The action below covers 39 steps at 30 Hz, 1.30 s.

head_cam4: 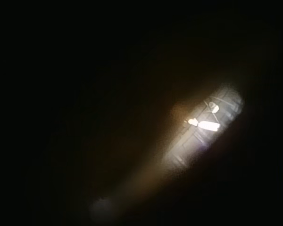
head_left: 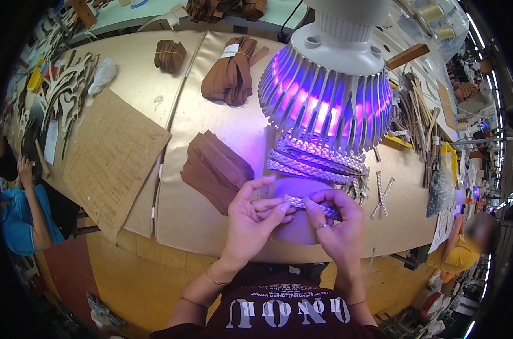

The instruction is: The person wraps braided rope around a cylindrical cardboard form under a UV lamp, repeatedly picking up rope segments, aligning them, and pressing them into place. The person occasionally measures rope segments against the form and adjusts the wrapped layers.

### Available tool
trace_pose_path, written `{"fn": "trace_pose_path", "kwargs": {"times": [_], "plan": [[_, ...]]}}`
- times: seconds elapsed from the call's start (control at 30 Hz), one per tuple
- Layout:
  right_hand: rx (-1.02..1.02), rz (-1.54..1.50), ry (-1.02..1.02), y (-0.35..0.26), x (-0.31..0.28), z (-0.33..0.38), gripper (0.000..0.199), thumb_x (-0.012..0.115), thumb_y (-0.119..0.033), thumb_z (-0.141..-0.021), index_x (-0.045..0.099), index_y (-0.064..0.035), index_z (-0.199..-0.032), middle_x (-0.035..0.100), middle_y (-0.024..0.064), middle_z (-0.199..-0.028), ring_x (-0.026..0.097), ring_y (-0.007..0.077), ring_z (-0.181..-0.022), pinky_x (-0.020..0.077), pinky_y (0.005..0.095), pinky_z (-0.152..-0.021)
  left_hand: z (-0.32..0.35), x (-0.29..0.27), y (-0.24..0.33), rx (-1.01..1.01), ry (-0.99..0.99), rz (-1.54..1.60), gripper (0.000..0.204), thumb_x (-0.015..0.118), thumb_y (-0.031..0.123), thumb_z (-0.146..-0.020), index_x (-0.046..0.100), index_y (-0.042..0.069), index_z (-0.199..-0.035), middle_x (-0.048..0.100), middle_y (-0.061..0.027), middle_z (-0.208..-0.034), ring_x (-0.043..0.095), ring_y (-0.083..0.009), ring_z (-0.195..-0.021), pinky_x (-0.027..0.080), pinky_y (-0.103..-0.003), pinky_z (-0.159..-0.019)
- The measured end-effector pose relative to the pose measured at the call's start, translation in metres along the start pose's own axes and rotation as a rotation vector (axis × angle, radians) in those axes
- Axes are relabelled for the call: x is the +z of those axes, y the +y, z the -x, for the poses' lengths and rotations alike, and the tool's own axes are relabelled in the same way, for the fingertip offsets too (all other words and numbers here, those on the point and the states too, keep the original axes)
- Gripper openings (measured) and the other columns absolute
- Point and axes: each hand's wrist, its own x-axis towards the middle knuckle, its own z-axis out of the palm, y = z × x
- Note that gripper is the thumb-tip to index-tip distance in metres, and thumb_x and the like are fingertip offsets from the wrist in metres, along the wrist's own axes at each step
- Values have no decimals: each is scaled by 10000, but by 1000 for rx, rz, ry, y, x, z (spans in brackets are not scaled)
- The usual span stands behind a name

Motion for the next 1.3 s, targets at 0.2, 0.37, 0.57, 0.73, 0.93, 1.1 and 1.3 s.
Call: {"fn": "trace_pose_path", "kwargs": {"times": [0.2,0.37,0.57,0.73,0.93,1.1,1.3], "plan": [[-54,119,51,1,3,-1,126,725,-94,-831,663,11,-863,653,99,-760,614,166,-624,474,290,-573,-1,-5,-8,126,134,-92,421,640,-44,-880,468,-19,-1264,682,-172,-1048,678,-183,-967,578,-305,-806],[-99,188,60,4,4,-1,111,718,-103,-830,660,-9,-844,648,107,-757,627,213,-629,471,324,-595,8,-12,-12,707,141,-911,289,672,-32,-832,625,-2,-1116,663,-156,-1121,652,-256,-1069,530,-357,-885],[-151,234,71,1,4,-2,127,735,-122,-829,656,-29,-864,643,58,-730,591,163,-607,431,301,-568,10,0,-30,818,-108,-1004,336,643,-62,-818,617,-20,-1151,553,-219,-1324,560,-365,-1217,489,-416,-986],[-200,509,50,-12,-30,1,216,795,-148,-790,661,-20,-901,603,45,-635,541,101,-561,404,251,-507,11,-2,-29,852,-147,-1144,396,634,-74,-798,624,6,-1185,518,-244,-1354,550,-385,-1223,504,-409,-965],[-169,475,-26,-4,-62,-4,309,772,-301,-801,660,-23,-727,592,95,-599,548,231,-505,409,339,-494,15,3,-25,809,-169,-1257,411,589,-103,-816,645,40,-1198,476,-269,-1389,534,-407,-1234,484,-419,-991],[-110,386,-1,3,-61,-6,378,747,-374,-815,661,-26,-699,587,116,-581,559,283,-495,408,366,-482,14,5,-20,861,-162,-1395,463,607,-59,-792,636,72,-1235,474,-275,-1387,586,-416,-1162,532,-411,-902],[-89,413,-9,9,-67,-9,423,744,-424,-807,667,-21,-709,584,124,-569,584,295,-518,440,380,-510,20,11,-15,767,-181,-1439,426,566,-102,-829,630,33,-1228,466,-270,-1403,530,-420,-1235,478,-415,-973]]}}
